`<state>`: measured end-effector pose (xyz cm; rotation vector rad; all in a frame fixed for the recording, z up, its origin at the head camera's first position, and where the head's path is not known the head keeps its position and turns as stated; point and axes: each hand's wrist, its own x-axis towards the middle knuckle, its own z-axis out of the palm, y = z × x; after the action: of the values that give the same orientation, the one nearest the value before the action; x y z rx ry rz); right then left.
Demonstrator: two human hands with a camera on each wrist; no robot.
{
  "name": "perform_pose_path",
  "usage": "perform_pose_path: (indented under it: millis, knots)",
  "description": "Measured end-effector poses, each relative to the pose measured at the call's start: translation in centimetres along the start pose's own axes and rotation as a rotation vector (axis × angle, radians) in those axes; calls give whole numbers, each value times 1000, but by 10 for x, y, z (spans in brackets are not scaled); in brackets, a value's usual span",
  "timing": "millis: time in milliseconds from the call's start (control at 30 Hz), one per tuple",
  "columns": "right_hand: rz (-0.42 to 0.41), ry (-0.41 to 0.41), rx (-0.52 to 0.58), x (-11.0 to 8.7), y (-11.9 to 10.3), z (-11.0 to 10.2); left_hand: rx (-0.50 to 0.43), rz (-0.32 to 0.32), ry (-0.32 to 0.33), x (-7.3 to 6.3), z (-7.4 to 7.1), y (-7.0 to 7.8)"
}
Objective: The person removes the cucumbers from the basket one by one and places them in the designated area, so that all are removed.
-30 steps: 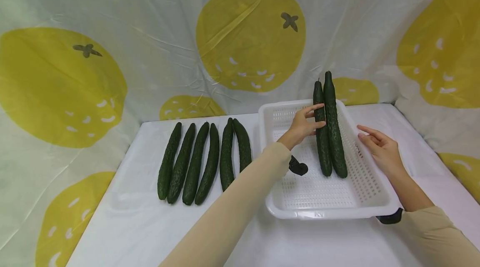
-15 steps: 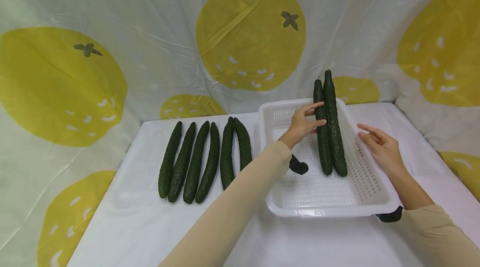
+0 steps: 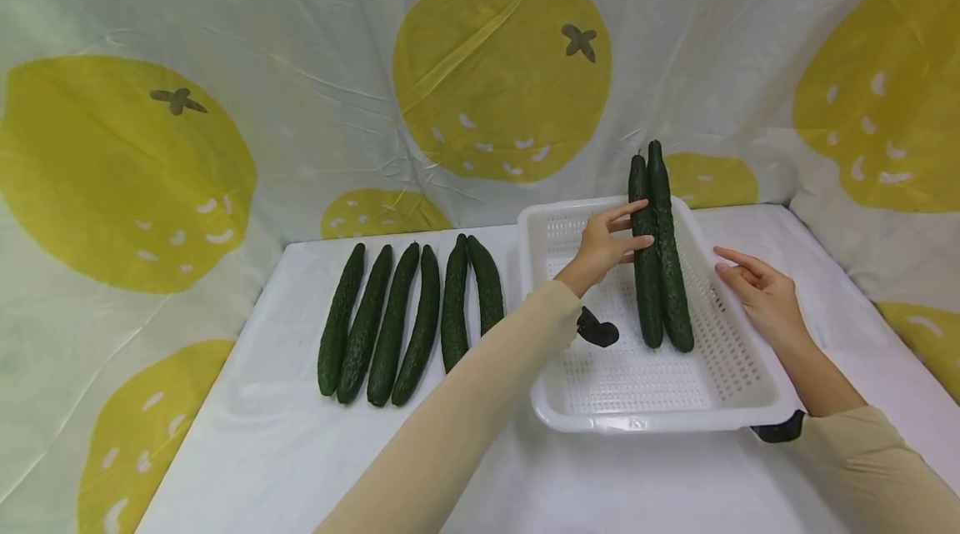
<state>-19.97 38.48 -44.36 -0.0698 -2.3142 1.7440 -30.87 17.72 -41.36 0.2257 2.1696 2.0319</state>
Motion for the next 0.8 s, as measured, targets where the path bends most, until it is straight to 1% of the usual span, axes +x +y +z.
perform_pose_path:
  millis: [200,433,500,633,800]
  knots:
    - [2,3,-2,0,0,0,-36,-2,-14,-3,0,4]
    - [9,-4,0,0,-1,0,-132,0,-43,-5,0,10]
    - [0,-4,-8,1,0,0,-160,0,-48,-5,0,13]
    - [-21,6,-39,2,2,-1,-180,-7,-54,-8,-1,22]
    - [-22,13,-42,2,3,-1,-222,-19,-78,-12,-6,33]
